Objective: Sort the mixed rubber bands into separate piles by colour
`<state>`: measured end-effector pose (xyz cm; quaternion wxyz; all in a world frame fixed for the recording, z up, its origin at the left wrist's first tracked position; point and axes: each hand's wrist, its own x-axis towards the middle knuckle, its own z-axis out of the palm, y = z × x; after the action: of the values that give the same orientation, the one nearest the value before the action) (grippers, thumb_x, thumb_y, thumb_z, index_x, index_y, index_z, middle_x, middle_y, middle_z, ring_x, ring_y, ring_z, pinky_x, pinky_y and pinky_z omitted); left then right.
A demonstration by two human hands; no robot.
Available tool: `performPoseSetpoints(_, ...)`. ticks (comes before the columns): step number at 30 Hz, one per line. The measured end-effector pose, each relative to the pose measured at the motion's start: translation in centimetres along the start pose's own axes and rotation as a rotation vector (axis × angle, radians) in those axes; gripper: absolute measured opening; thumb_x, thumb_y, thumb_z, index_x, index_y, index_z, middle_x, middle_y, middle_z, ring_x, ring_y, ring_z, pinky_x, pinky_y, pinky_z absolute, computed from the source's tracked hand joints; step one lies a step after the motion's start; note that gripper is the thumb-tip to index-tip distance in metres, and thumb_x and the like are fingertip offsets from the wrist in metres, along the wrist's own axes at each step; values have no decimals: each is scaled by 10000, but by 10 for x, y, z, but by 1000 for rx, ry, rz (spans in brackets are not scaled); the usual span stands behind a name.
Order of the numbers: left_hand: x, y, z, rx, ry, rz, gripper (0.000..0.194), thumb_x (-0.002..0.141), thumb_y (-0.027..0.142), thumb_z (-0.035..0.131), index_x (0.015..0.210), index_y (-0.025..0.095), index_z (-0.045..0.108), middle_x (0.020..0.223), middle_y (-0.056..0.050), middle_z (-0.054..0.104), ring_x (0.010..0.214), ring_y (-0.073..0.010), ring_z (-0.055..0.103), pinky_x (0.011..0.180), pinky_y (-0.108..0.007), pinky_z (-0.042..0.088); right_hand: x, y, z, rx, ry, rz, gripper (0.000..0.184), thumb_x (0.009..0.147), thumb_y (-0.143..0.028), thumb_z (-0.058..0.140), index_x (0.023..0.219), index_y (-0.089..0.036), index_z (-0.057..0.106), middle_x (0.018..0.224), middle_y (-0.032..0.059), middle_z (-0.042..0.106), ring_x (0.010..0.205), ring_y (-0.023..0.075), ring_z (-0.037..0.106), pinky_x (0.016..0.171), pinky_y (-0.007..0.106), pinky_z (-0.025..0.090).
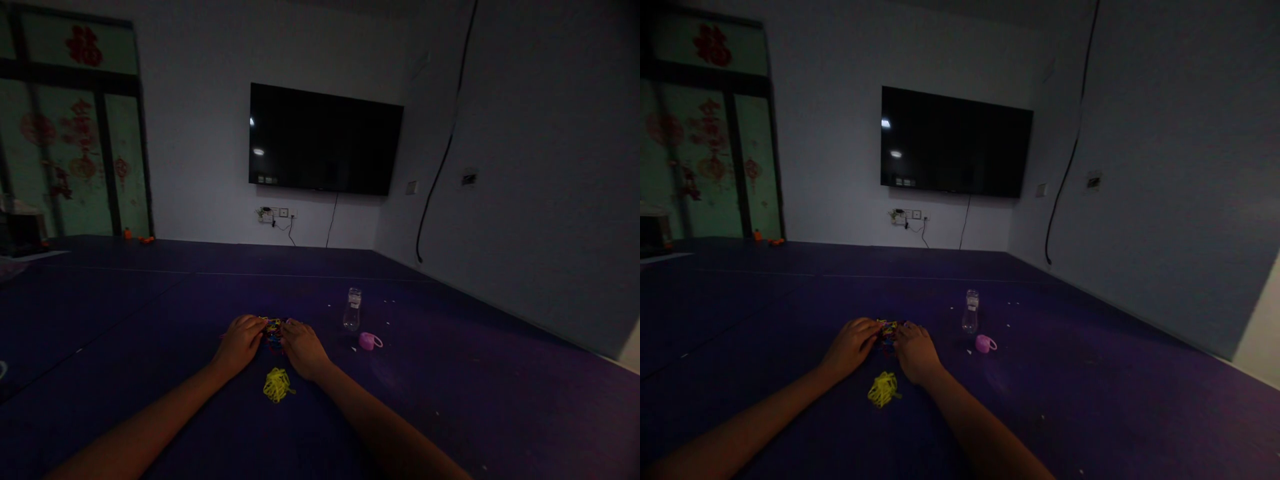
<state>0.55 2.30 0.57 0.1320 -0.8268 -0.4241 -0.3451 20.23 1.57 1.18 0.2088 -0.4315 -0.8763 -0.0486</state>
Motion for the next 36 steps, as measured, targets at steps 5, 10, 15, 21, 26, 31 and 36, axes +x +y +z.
performPoseSetpoints(5,-2,1,0,1,-3,88,274,832,99,496,1029,210,651,1006,-58,684,980,-227,583,869,-398,446,1,-2,-1,-17,19,47,348,920,-206,341,1188,-141,555,1264,122,543,1235,219,420,1006,366,345)
performPoseSetpoints(10,-3,1,0,19,7,108,217,861,122,503,982,199,666,931,-55,700,932,-225,604,835,-386,451,1,1,1,-9,34,30,340,917,-215,363,1193,-146,547,1246,118,554,1222,219,428,995,367,352)
performPoseSetpoints(15,-2,2,-3,51,-15,83,194,842,121,541,968,189,671,898,-58,701,880,-229,610,800,-380,456,0,-1,-2,21,47,-14,323,909,-195,367,1137,-168,594,1220,99,574,1204,208,440,987,363,352)
performPoseSetpoints(21,-1,4,-5,76,-42,64,197,870,130,490,842,182,678,834,-64,697,822,-224,613,764,-375,455,-1,-2,-1,3,62,-18,299,891,-189,405,1090,-181,628,1202,95,584,1208,224,432,984,384,345)
performPoseSetpoints(26,-1,5,-8,83,-74,7,201,820,81,511,833,200,673,835,-50,695,821,-219,612,780,-362,434,-1,0,1,8,53,-19,295,889,-200,413,1099,-204,621,1210,84,578,1212,225,428,984,393,342)
performPoseSetpoints(31,-1,6,-10,135,-111,-131,169,820,94,511,822,201,643,815,-40,682,796,-216,611,750,-342,431,-1,0,1,4,52,-26,290,889,-203,415,1094,-198,620,1208,89,576,1208,223,423,979,386,342)
performPoseSetpoints(36,-1,4,-6,135,-67,-189,165,841,97,482,891,196,605,861,-54,673,803,-214,619,740,-327,449,0,0,2,-3,56,-90,260,883,-182,414,1030,-186,629,1169,86,589,1138,206,470,954,364,356)
